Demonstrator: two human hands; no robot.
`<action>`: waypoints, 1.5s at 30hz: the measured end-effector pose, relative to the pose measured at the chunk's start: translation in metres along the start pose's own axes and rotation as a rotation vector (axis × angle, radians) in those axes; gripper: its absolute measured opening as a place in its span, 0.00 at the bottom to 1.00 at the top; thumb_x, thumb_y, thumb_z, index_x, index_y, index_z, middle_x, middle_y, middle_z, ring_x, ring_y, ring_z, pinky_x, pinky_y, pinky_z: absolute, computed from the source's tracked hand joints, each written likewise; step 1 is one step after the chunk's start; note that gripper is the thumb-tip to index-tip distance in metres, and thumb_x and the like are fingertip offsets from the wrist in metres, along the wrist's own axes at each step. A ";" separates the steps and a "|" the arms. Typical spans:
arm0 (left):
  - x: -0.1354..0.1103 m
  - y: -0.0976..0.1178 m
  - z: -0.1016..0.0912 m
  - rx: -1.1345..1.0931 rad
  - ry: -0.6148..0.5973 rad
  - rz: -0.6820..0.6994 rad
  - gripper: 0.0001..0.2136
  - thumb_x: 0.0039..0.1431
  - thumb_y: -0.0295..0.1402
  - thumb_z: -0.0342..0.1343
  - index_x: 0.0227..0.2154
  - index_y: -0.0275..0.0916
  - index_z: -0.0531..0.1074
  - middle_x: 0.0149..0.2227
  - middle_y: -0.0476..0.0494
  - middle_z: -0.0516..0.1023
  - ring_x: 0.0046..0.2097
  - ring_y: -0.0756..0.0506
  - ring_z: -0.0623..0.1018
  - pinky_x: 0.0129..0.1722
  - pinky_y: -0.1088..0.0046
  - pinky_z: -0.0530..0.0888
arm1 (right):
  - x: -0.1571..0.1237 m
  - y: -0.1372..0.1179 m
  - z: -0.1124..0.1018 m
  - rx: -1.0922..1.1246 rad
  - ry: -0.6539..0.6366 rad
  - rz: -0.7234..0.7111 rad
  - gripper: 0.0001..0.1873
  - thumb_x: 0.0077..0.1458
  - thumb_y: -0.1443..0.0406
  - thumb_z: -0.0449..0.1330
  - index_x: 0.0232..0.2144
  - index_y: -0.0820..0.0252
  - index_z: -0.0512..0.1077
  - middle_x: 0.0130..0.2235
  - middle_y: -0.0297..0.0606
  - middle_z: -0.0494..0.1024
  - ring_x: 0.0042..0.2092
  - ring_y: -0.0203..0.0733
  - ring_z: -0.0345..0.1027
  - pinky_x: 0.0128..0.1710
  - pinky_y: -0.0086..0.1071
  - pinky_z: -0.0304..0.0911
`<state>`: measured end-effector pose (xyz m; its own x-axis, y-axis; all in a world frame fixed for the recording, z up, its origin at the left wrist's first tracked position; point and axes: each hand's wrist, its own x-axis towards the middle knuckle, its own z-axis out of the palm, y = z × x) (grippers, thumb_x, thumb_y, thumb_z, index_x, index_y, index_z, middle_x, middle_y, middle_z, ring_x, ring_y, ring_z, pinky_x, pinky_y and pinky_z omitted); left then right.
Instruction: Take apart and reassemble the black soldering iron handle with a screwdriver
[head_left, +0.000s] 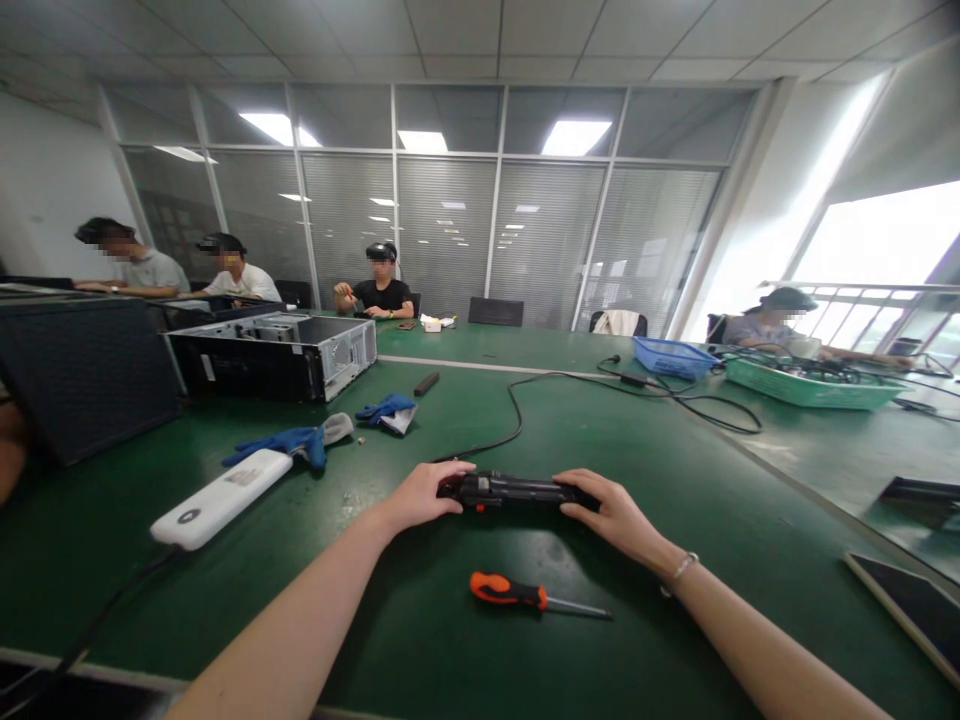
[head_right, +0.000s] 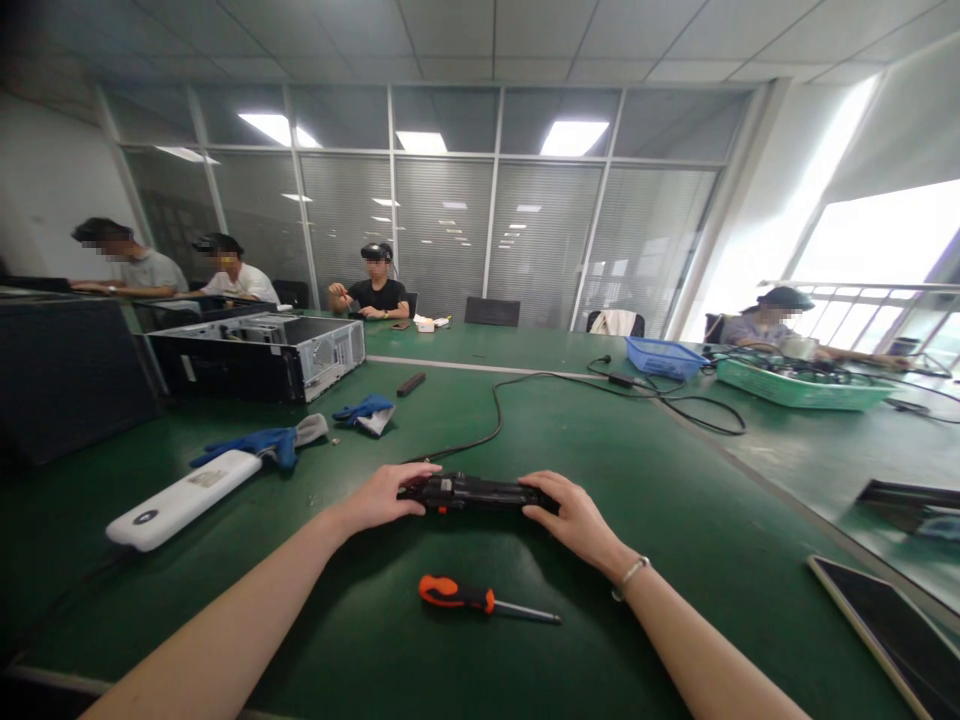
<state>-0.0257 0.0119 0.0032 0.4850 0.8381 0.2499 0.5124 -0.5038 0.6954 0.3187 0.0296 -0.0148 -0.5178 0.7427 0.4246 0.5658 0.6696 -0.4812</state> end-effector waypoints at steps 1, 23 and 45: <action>0.000 -0.001 -0.001 -0.008 0.001 -0.003 0.28 0.47 0.24 0.64 0.54 0.41 0.70 0.50 0.44 0.78 0.51 0.42 0.77 0.55 0.65 0.70 | 0.000 -0.001 0.000 -0.018 0.012 -0.013 0.20 0.58 0.58 0.58 0.52 0.54 0.71 0.51 0.43 0.75 0.51 0.49 0.69 0.54 0.45 0.64; -0.002 0.000 -0.002 0.087 0.010 0.045 0.32 0.51 0.21 0.61 0.60 0.44 0.64 0.58 0.45 0.72 0.58 0.41 0.72 0.61 0.63 0.64 | 0.001 -0.007 -0.001 -0.223 -0.055 -0.073 0.21 0.60 0.59 0.56 0.55 0.53 0.70 0.53 0.42 0.74 0.52 0.50 0.67 0.54 0.45 0.64; 0.006 0.002 0.016 0.496 0.071 0.271 0.22 0.63 0.27 0.56 0.59 0.44 0.66 0.61 0.41 0.68 0.59 0.42 0.72 0.60 0.65 0.68 | 0.006 0.000 -0.019 0.049 -0.076 0.111 0.20 0.55 0.54 0.60 0.48 0.53 0.75 0.49 0.40 0.78 0.49 0.50 0.71 0.49 0.42 0.67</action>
<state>-0.0106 0.0124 -0.0053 0.6055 0.6684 0.4320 0.6559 -0.7265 0.2048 0.3280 0.0346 0.0025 -0.5022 0.8078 0.3085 0.5912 0.5812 -0.5592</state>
